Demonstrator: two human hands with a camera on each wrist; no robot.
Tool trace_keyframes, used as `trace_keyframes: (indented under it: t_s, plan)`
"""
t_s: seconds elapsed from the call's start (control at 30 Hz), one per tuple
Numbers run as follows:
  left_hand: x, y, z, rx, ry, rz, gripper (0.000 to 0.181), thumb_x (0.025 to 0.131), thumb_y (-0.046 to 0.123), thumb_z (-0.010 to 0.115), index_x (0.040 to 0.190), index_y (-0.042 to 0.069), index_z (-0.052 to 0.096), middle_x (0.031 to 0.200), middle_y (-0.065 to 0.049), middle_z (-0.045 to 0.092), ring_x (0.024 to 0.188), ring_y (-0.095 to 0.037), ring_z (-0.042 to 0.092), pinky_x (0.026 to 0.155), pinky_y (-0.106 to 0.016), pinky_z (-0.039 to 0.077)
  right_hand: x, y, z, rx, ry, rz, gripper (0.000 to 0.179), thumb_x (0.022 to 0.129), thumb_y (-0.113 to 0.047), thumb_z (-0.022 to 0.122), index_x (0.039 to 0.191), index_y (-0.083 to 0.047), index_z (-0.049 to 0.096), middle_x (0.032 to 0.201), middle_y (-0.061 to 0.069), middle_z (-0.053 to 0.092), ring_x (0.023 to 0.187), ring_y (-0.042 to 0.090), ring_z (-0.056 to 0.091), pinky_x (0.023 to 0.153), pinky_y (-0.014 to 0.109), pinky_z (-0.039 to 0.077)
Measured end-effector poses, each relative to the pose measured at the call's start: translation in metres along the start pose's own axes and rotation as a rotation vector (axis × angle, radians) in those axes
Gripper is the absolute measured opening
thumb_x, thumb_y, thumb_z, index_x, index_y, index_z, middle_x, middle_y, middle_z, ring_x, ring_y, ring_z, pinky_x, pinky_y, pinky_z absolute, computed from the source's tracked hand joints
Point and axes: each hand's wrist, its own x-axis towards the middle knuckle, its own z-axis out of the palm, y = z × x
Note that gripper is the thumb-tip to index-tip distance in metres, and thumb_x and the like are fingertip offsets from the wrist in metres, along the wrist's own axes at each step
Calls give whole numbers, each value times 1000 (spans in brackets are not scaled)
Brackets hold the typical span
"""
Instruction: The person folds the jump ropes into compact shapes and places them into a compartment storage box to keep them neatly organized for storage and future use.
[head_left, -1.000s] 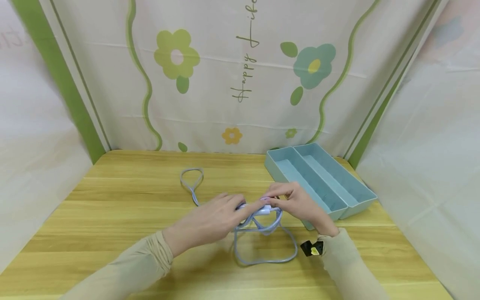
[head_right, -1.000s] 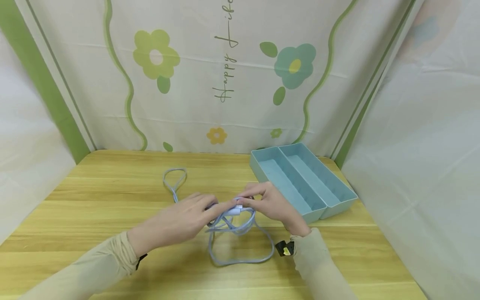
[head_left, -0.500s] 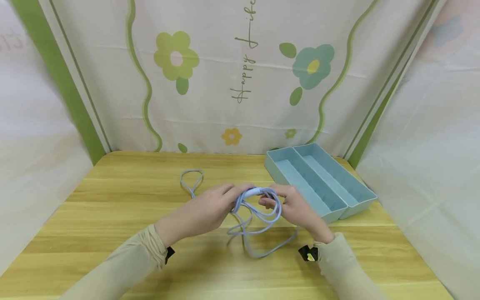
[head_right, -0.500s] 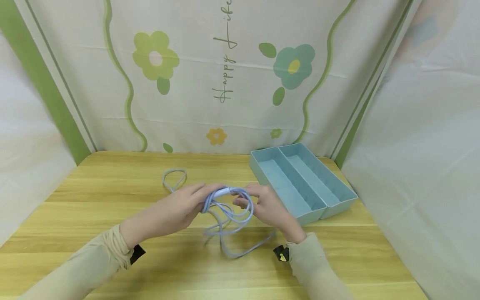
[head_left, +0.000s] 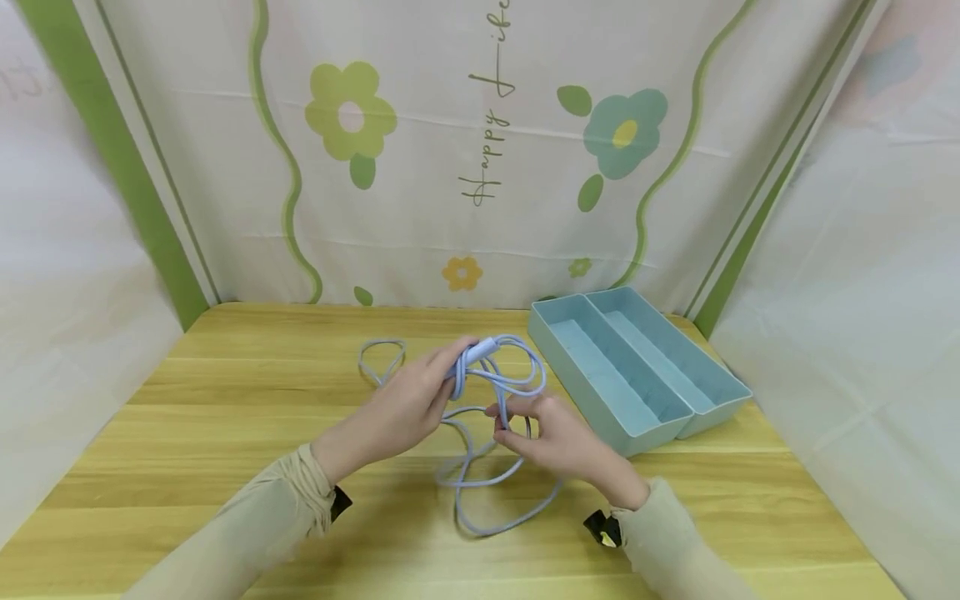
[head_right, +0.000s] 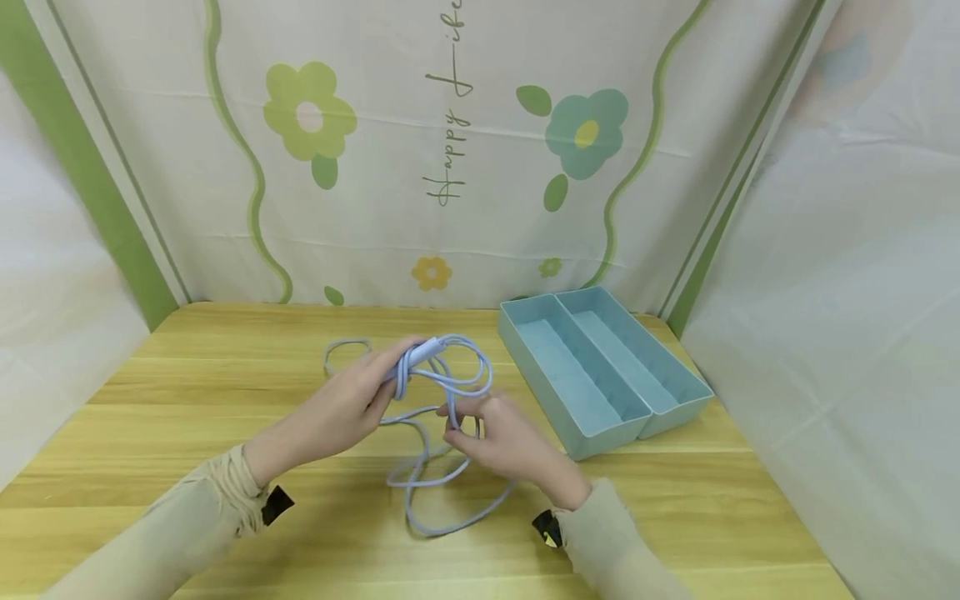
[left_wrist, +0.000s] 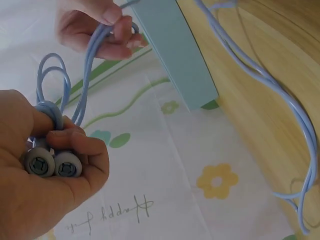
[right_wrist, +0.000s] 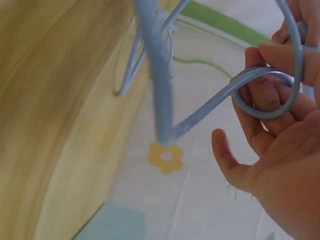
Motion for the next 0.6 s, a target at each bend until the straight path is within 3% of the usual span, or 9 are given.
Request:
trace_keyframes:
  t_s: [0.07,0.27,0.4,0.6]
  plan:
    - [0,0,0,14,3,-25,54,95,-6,58,145,3,39,92,-4,55,74,-14,53,63,-29,48,2,-5,2,-74,13,-36,6,91,-8,71,90,-14,69,96,-4,71,94,13,65,76,33,49]
    - [2,3,5,103,14,-83,51,96,-4,58,143,-3,39,89,-5,56,68,-12,53,58,-24,46,4,-21,7,-345,58,-51,4,95,-12,66,93,-9,68,86,-5,69,79,12,61,77,41,48]
    - [3,3,13,128,28,-93,50,95,-4,58,142,-6,40,88,-7,57,66,-11,53,55,-23,46,7,-34,14,-525,67,-79,6,95,-11,63,91,-8,65,77,-4,64,70,16,57,67,36,47]
    - [2,4,21,176,-1,-52,51,93,-5,61,139,-3,40,83,-7,54,58,-12,50,49,-21,43,10,-43,15,-621,106,-156,21,99,-15,56,79,-7,55,65,-3,46,66,20,46,64,33,42]
